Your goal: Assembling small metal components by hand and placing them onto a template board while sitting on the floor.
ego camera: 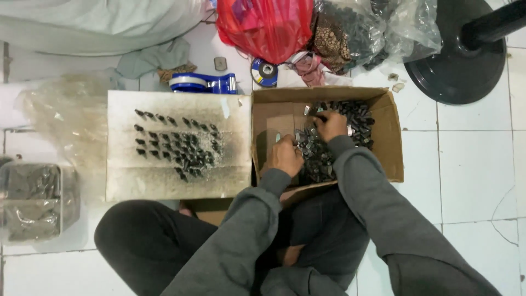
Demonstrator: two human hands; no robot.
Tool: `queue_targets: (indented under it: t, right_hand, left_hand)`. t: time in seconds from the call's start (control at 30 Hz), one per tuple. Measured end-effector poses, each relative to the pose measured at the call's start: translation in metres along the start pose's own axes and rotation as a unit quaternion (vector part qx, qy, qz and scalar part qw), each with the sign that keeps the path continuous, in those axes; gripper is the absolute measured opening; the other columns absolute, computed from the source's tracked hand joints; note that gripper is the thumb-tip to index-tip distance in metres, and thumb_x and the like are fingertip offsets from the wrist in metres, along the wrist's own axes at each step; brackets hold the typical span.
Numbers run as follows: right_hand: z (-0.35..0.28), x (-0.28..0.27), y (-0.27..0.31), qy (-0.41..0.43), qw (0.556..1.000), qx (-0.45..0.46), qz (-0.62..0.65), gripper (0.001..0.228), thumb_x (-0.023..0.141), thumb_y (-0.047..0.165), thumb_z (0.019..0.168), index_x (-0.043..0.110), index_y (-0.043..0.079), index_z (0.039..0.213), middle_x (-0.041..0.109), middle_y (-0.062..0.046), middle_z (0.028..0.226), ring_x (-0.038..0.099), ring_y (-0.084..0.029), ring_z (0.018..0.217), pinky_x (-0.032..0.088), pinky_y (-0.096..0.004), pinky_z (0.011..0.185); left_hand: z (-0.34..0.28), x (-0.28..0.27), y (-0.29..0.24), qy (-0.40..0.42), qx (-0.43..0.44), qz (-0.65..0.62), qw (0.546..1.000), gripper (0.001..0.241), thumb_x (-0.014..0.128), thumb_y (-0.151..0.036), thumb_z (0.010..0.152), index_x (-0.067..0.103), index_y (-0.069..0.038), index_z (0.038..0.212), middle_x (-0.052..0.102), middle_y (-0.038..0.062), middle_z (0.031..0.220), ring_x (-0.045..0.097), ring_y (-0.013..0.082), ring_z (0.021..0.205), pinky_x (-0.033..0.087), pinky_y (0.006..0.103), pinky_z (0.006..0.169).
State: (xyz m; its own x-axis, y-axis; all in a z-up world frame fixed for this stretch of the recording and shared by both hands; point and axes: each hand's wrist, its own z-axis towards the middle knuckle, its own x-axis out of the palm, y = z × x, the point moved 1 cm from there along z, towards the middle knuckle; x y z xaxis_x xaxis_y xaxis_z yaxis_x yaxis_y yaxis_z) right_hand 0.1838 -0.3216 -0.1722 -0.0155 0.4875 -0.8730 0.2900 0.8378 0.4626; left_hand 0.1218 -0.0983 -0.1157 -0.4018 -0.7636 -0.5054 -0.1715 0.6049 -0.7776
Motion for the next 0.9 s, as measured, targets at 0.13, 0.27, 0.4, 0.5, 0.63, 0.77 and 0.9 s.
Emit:
queue_targets:
  t: [0.13,0.27,0.4,0.5,0.63,0.77,0.9]
  right_hand:
    - [0.006,0.004,0.025,0.022,0.997,0.050,-0.063,0.033,0.078,0.036,0.096,0.079,0.014,0.120,0.077,-0.016,0.117,0.073,-0.041,0.108,0.062,-0.055,0.091]
    - [0.018,0.016,0.005,0.039,0.995,0.007,-0.089,0.028,0.076,0.028,0.093,0.078,0.012,0.117,0.074,-0.015,0.114,0.072,-0.040,0.108,0.063,-0.053,0.091]
    - [0.001,0.006,-0.021,0.039,0.998,-0.052,0.019,0.020,0.085,0.018,0.086,0.077,0.009,0.102,0.077,-0.014,0.100,0.075,-0.037,0.099,0.063,-0.049,0.084]
    - [-0.005,-0.004,-0.068,-0.013,0.989,0.000,0.149,0.026,0.088,0.011,0.089,0.070,-0.001,0.104,0.073,-0.022,0.102,0.073,-0.040,0.102,0.063,-0.046,0.085]
    - [-0.017,-0.034,-0.081,0.008,0.975,0.080,0.209,0.038,0.075,0.010,0.103,0.059,-0.004,0.135,0.069,-0.021,0.106,0.069,-0.042,0.105,0.062,-0.057,0.083]
    - [-0.021,-0.026,-0.095,-0.045,0.973,0.089,0.207,0.023,0.074,0.011,0.105,0.069,-0.002,0.123,0.070,-0.021,0.109,0.069,-0.043,0.107,0.064,-0.057,0.084]
    - [-0.020,-0.018,-0.103,-0.069,0.964,0.106,0.234,0.021,0.075,0.013,0.103,0.071,0.002,0.121,0.071,-0.019,0.110,0.071,-0.040,0.106,0.066,-0.054,0.082]
  left_hand:
    - [0.021,-0.001,-0.007,0.004,-0.011,0.030,0.999,0.027,0.066,-0.019,0.094,0.067,-0.006,0.117,0.073,0.016,0.102,0.076,0.0341,0.097,0.064,0.0436,0.075]
    - [0.044,0.009,-0.010,-0.001,-0.029,0.000,1.000,0.026,0.064,-0.015,0.095,0.066,-0.001,0.118,0.072,0.021,0.104,0.075,0.0384,0.100,0.064,0.0500,0.079]
    - [0.063,0.027,-0.006,-0.006,-0.028,0.040,0.999,0.025,0.068,-0.016,0.091,0.066,-0.006,0.114,0.070,0.015,0.102,0.075,0.0340,0.098,0.064,0.0489,0.077]
    - [0.064,0.027,-0.014,-0.036,-0.002,0.049,0.998,0.024,0.071,-0.012,0.090,0.066,-0.002,0.111,0.068,0.020,0.098,0.075,0.0384,0.097,0.064,0.0494,0.076]
    - [0.071,0.031,-0.024,-0.042,0.001,0.036,0.998,0.022,0.072,-0.013,0.088,0.067,-0.002,0.107,0.067,0.021,0.104,0.072,0.0377,0.098,0.063,0.0490,0.076]
    - [0.072,0.029,-0.042,-0.053,0.022,0.018,0.998,0.015,0.065,-0.014,0.096,0.068,-0.001,0.102,0.067,0.021,0.100,0.071,0.0331,0.094,0.061,0.0429,0.077]
    - [0.082,0.043,-0.060,-0.071,-0.006,-0.049,0.996,0.025,0.060,-0.019,0.099,0.068,0.004,0.105,0.067,0.026,0.099,0.070,0.0332,0.094,0.060,0.0437,0.080]
